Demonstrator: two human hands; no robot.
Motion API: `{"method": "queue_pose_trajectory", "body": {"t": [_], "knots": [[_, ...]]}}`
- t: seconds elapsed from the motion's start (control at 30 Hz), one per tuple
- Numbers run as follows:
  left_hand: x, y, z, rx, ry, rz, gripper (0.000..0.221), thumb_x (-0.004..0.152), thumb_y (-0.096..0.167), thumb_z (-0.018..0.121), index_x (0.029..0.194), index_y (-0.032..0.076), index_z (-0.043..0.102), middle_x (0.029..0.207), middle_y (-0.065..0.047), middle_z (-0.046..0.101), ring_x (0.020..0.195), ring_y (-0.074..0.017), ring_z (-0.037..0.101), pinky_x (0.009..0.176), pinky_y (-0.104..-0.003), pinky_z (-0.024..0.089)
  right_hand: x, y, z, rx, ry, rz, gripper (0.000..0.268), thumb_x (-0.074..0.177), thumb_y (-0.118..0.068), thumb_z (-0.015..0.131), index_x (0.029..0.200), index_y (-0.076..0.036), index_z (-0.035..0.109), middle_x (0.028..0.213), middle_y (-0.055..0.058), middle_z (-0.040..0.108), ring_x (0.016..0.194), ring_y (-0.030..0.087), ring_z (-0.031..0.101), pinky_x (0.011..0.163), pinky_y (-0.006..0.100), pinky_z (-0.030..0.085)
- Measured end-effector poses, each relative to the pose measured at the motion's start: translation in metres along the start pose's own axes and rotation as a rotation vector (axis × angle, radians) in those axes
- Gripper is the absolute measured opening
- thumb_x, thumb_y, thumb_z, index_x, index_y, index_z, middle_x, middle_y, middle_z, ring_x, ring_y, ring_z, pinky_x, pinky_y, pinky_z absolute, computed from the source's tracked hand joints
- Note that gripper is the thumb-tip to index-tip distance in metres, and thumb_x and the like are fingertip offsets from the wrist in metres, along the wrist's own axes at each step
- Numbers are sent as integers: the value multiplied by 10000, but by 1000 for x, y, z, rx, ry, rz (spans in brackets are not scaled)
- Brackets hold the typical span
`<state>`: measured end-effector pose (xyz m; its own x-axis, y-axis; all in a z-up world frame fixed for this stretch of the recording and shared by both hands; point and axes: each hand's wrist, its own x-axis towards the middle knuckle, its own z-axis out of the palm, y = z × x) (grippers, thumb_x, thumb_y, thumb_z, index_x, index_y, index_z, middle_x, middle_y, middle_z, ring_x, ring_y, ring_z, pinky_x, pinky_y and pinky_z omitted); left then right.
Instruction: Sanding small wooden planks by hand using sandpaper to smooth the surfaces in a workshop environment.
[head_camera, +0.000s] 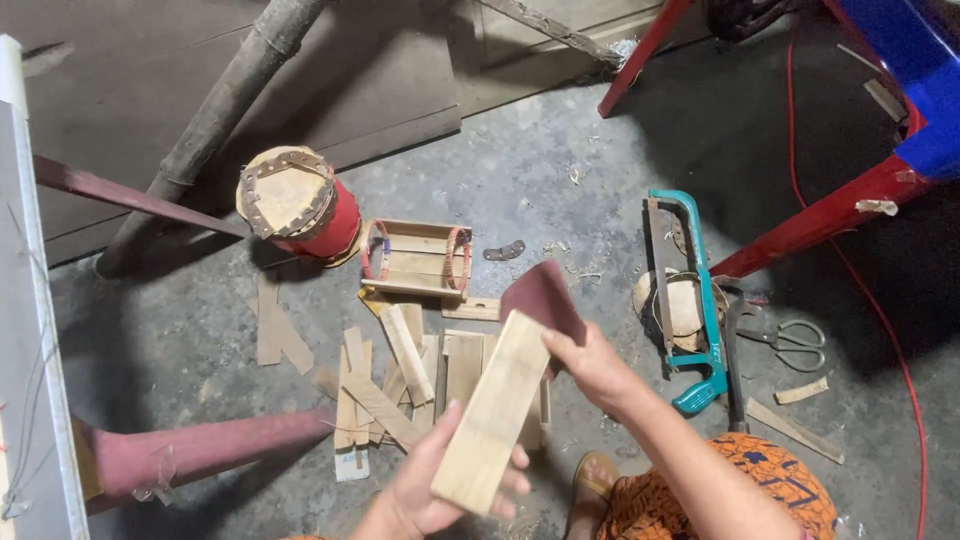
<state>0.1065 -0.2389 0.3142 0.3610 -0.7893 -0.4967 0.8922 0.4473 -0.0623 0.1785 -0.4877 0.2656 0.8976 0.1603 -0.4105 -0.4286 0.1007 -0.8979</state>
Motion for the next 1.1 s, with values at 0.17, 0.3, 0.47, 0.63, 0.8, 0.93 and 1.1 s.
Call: {"method": "queue_pose_trajectory", "body": {"t": [0.17,0.3,0.47,0.63,0.8,0.93,1.1], "knots": [[7,-6,-45,-32,-160,-3,504,1093,465,367,1337,38,479,892,-128,579,544,-161,547,380,-248,457,-3,-15,-2,-113,143,26,364,916,-314,588,1177,-61,572,1034,100,649,862,212,622,719,356,551],[-4,9,4,61,87,198,578,1102,111,352,1679,136,330,558,-2,461,354,-64,391,257,-147,331,-11,-29,15,-739,214,-525,766,707,226,377,1440,8,404,1476,173,402,1433,310,332,1262,512,241],[17,2,-55,-16,186,213,243,996,30,364,1173,106,512,608,-6,368,380,-74,290,282,-197,185,-66,-22,90,-673,3,-626,462,1014,-266,456,1440,-107,373,1450,195,449,1340,340,465,1101,505,407],[18,-3,-62,21,39,138,283,987,37,397,1224,111,534,595,14,347,384,-59,264,301,-190,162,-41,-52,79,-1161,-140,-1099,350,910,1,701,1199,-132,555,1257,166,498,1158,333,518,926,508,504],[21,0,-37,94,146,188,315,1071,59,321,1251,168,555,531,9,352,327,-66,304,266,-184,162,-21,-2,53,-1398,226,-882,534,981,-3,565,1478,16,367,1470,262,447,1350,429,450,1171,524,373],[6,-11,-75,81,638,256,579,965,331,518,1494,97,549,1237,-208,687,1020,-360,663,788,-499,556,-55,-5,86,-1174,-206,-1077,458,935,6,616,1375,18,487,1439,261,533,1348,408,526,1099,559,412],[13,11,30,475,611,282,472,1024,243,527,1454,116,676,980,-212,724,606,-180,562,421,-224,442,-7,-26,35,-1238,262,-964,578,714,-61,851,1221,-78,572,1329,81,583,1264,276,513,1027,434,505]]}}
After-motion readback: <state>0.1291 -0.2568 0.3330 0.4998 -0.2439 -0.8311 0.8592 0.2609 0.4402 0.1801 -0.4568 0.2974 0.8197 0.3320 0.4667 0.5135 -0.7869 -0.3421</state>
